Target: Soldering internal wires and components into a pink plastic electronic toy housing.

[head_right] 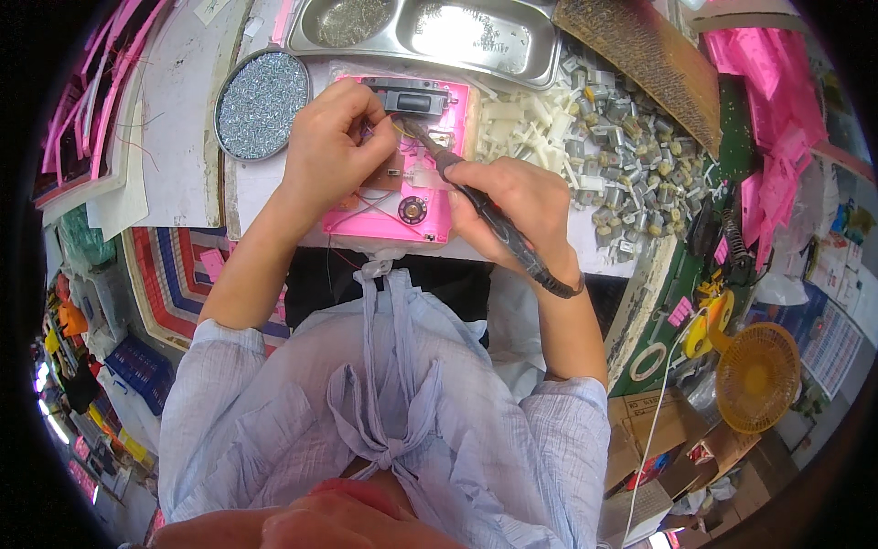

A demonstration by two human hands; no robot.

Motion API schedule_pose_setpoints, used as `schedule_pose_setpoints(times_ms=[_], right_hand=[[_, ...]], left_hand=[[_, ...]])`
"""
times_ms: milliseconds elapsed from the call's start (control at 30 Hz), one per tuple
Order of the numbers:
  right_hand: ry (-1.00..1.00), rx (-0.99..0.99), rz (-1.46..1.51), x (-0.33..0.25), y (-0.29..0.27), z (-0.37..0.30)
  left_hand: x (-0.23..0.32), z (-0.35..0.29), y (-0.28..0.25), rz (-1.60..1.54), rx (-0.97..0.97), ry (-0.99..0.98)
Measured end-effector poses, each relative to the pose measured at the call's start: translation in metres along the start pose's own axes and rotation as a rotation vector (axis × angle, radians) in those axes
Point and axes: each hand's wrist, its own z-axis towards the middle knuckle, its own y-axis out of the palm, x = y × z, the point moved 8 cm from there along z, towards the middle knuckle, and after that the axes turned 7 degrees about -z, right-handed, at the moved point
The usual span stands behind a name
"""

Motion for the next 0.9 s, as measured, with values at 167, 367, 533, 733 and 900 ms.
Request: schedule_pose_setpoints(times_ms=[167,367,533,733,900], right_hand=[[0.015,0.019,0.017,0.001,0.000,-0.001],[-0.001,0.024,0.008,-0.004,-0.007,-0.007],[0.062,0.062,-0.009,-0.010,-0.031,-0.027],[0.183,0.207,0.036,-0.013,-0.054,-0.062],[0.227,0.251,0.020,-0.013,-0.061,-0.074]], left_hand=[[0.000,0.000,0.001,0.006,0.004,-0.002],[0.000,-0.001,0.001,0.010,-0.001,-0.015],[0.001,-0.001,0.001,0.012,-0.002,-0.062],[0.001,-0.001,0.001,0.057,-0.006,-0.049],[0.002,0.001,0.003,0.085,-0.013,-0.030]])
